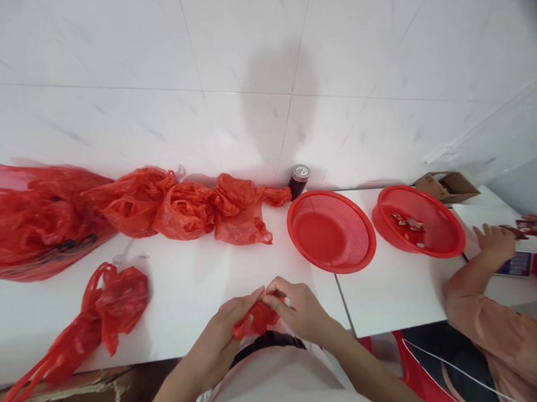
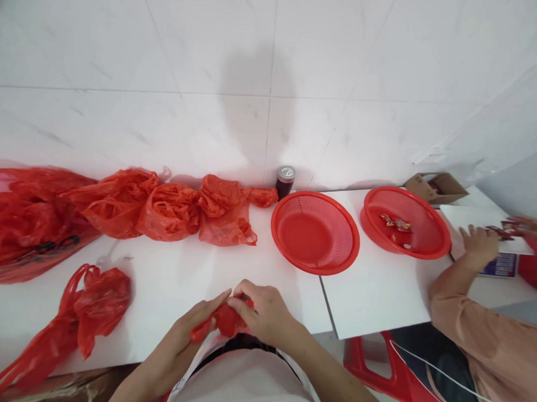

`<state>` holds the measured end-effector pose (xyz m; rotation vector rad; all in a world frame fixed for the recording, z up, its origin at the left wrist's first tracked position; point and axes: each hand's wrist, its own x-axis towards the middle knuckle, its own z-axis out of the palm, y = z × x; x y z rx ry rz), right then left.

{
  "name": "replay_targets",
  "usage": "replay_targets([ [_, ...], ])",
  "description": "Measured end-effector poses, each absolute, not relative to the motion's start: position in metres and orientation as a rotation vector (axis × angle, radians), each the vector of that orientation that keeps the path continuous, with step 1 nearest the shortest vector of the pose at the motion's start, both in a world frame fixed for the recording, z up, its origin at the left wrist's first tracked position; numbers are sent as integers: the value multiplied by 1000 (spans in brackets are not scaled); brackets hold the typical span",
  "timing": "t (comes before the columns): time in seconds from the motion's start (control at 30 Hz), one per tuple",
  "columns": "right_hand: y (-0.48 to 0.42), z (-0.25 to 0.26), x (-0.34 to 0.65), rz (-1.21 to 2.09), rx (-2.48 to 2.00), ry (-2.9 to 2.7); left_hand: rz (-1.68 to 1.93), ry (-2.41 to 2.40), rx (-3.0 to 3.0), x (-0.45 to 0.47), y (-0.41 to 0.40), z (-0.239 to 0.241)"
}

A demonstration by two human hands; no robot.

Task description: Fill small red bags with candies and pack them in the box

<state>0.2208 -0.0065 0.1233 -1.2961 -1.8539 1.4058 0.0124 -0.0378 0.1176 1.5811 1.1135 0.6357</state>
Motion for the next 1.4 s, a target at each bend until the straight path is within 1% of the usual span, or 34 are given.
replay_targets([
  [0.07, -6, 124, 223, 1302, -1313, -1892, 606, 1142, 1439, 8, -39, 121],
  [0.17, -2, 116, 231, 1243, -1347, -1896, 642, 1151, 1243, 0, -45, 124],
  [0.27, 13, 89, 249, 1122, -1487, -1815, 671, 1219, 1071, -8, -55, 125],
  [0.4, 35, 44, 270, 969, -1749, -1802, 554, 1204, 954, -13, -66, 123],
  [0.47, 38, 33, 270, 901, -1796, -1838, 551, 1179, 918, -12, -68, 123],
  [0.53, 35, 32, 262, 876, -1787, -1775, 594, 1175, 901, -9, -67, 122],
  [0.73, 14, 53, 232, 1080, -1555, -1514, 695, 1095, 1086, 0, -52, 116],
  [0.9, -1, 62, 215, 1373, -1396, -1409, 781, 1218, 1126, 8, -48, 96],
  [1.0, -5, 65, 209, 1308, -1361, -1446, 860, 1299, 1039, 8, -50, 85],
  [1.07, -3, 67, 207, 1233, -1340, -1399, 928, 1252, 928, 8, -51, 82],
  [1.1, -2, 69, 206, 1255, -1315, -1329, 963, 1196, 862, 8, -51, 82],
  [1.27, 3, 77, 206, 1749, -1045, -910, 1050, 890, 567, 9, -51, 90],
  [1.4, 6, 69, 206, 1750, -1083, -809, 1108, 834, 507, 3, -57, 87],
])
